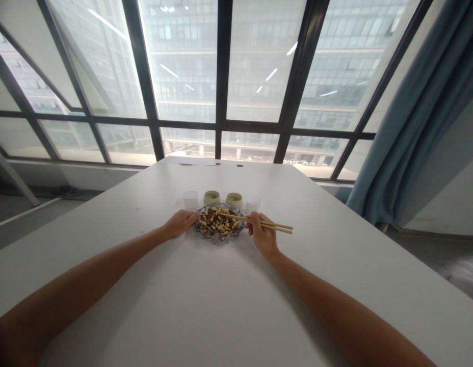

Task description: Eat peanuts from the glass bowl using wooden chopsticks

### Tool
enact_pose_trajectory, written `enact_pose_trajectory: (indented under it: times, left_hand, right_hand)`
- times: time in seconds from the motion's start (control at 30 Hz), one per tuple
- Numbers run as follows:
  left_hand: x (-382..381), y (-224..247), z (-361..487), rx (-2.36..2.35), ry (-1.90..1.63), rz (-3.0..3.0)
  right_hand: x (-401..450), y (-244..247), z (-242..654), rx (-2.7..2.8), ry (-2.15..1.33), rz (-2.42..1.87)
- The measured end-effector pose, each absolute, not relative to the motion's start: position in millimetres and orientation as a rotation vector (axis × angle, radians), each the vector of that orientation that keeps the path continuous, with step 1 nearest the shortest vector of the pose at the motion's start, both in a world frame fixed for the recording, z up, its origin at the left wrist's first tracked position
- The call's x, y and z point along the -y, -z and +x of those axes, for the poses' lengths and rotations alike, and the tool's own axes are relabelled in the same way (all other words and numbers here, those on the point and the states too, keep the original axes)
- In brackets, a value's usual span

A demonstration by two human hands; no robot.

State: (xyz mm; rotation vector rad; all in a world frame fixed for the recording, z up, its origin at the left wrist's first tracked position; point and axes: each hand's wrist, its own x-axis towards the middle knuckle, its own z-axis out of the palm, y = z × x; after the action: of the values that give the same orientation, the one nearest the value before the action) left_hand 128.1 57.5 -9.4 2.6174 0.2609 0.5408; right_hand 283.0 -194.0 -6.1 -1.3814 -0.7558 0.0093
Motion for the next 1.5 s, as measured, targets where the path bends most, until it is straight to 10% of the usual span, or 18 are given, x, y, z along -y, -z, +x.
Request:
enact_pose_trajectory:
  times: [1.5]
  left_hand:
    - [-61.8, 14.0, 133.8, -0.230, -0.533, 2.624]
  right_hand:
    - [194.4, 12.5, 282.8, 1.084, 0.051, -1.552]
